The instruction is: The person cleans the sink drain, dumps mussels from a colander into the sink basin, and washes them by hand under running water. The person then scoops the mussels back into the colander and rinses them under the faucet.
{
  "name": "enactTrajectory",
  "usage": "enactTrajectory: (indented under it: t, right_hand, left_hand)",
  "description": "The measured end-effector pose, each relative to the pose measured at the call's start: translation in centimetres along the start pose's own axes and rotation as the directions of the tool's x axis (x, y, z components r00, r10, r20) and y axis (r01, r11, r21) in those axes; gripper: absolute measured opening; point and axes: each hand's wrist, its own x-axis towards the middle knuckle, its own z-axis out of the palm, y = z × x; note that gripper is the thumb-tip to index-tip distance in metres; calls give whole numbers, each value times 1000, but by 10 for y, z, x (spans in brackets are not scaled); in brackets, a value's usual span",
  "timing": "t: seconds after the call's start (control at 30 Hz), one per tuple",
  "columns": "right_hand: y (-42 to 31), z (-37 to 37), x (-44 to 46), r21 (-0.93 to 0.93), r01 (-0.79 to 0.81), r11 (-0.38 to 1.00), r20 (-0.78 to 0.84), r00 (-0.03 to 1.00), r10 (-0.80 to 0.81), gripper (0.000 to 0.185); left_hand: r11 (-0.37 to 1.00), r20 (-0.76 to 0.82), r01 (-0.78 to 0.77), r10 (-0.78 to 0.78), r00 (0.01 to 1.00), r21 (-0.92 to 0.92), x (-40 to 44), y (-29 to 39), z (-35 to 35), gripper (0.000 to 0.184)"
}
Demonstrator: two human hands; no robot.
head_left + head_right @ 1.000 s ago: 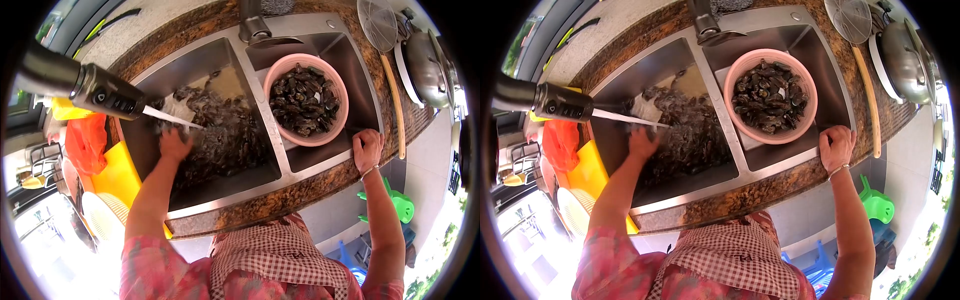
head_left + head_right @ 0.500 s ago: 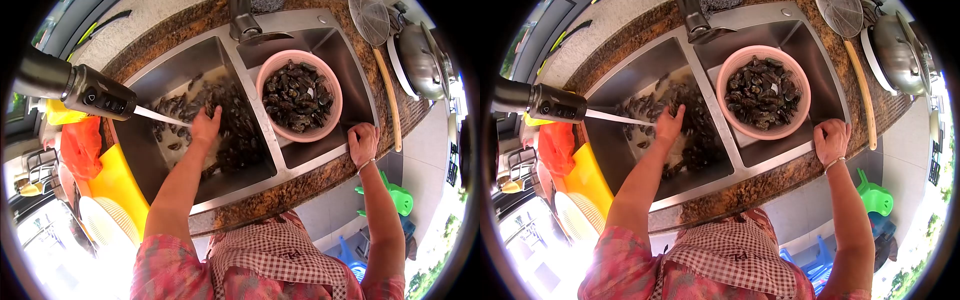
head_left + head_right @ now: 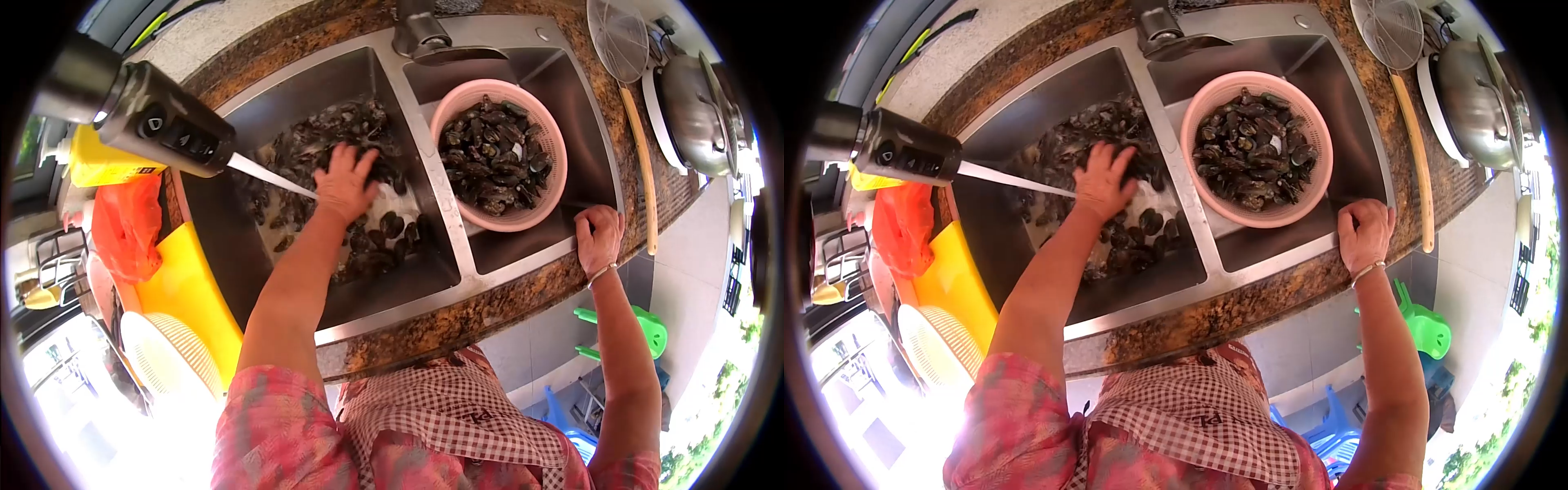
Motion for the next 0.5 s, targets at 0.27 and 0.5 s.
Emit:
enactTrajectory:
  t: [0.27,0.5]
  right_hand:
    - [-1,-2,0,-2,-12,1000,-1,1000,12,21]
    - [-3,-3,1,-14,-2,1000,9,1000,2,21]
  left_hand:
    - [966,369,56,43,929,-252,-94,-37,5,32]
    - [815,288,-575,569,770,-74,-38,42,8,57]
